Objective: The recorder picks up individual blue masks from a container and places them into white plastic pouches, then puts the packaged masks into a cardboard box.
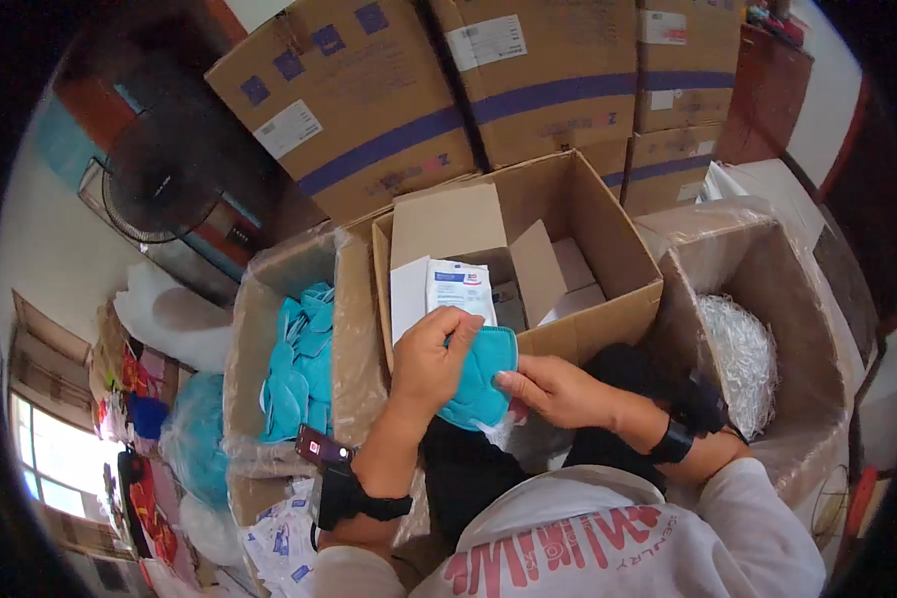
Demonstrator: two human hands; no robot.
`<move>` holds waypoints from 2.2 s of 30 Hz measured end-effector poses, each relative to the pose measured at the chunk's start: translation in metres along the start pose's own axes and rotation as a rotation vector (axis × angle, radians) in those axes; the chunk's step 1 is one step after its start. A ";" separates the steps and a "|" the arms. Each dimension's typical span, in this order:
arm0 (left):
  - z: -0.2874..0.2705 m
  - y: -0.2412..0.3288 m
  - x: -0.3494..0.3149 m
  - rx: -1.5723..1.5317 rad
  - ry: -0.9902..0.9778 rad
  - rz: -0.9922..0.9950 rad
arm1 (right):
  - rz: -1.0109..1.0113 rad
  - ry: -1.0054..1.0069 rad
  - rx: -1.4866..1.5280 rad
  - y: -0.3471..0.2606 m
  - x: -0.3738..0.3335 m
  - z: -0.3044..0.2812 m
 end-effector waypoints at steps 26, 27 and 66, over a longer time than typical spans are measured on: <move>-0.015 -0.094 -0.067 -0.594 -0.329 -0.313 | 0.336 -0.108 -0.044 0.049 -0.022 -0.014; 0.000 -0.076 -0.066 -0.533 -0.467 -0.144 | 0.330 -0.048 -0.091 0.051 -0.022 -0.017; 0.021 0.022 -0.131 -0.239 -1.199 0.130 | 0.316 -0.949 -0.027 -0.001 -0.093 -0.018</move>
Point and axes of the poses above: each hand's wrist, its own x-axis towards the middle knuckle, its own z-axis out of the palm, y = z × x, the point moved 3 cm from there along x, towards the middle knuckle, and after that the axes turned 4 degrees about x, right-handed, at the moved point
